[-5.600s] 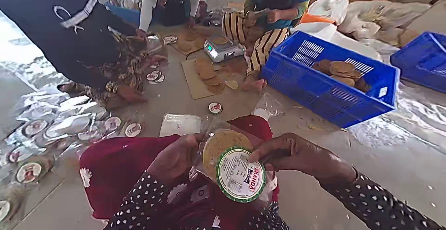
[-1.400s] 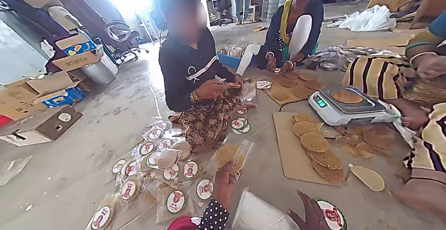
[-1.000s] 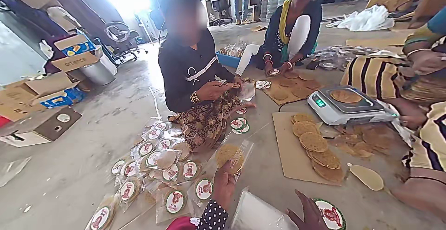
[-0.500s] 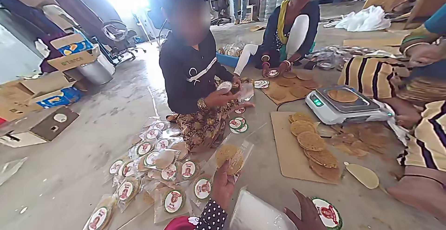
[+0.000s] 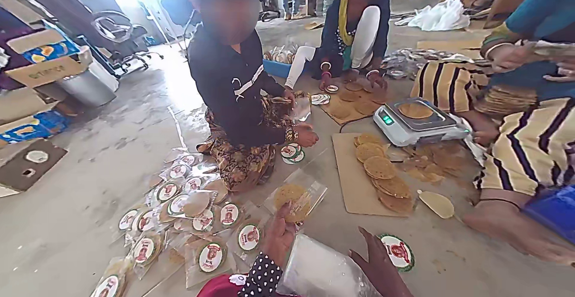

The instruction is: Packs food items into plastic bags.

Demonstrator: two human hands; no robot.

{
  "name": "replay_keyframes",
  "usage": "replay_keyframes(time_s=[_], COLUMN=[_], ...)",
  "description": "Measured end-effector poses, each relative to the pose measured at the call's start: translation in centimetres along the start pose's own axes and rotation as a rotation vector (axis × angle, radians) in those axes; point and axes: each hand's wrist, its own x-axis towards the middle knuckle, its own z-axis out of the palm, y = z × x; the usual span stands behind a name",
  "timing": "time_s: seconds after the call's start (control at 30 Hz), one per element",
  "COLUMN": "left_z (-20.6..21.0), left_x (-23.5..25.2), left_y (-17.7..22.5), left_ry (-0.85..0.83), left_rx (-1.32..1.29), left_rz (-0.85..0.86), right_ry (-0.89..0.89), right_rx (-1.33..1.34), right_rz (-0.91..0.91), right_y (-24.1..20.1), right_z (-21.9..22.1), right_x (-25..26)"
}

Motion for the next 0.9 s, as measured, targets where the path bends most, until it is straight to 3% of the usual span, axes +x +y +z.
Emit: replay_keyframes(time_s=[0.2,0.47,0.63,0.8,0.9], left_z=[0.0,0.3,0.6,-0.5,-0.4], left_x=[0.2,-1.2,-2.4,-2.2,-1.9], left_y=[-0.3,-1.8,-5.5,-7.4,-7.4], left_ry=[-0.075,-0.193,-0.199,-0.304,-0.327], left_rx=[0.094,0.303,0.467,0.518,0.583], left_rz=[-0.078,-0.047,-0.113,-0.288,-0.329], right_ry=[0.037,-0.011,-0.037,0.157,0.286], right_rx=[0.203,0.94,0.935,0.924,0.728], right_rz=[0.056,0.142,0.201,0.112,0.033], right_y=[-0.1,-2.0,-3.6,-2.1,-2.8], right_z=[-0.5,-2.9,-3.9,-2.7,-4.3], right_x=[0.6,1.3,1.3,1.1,0.7])
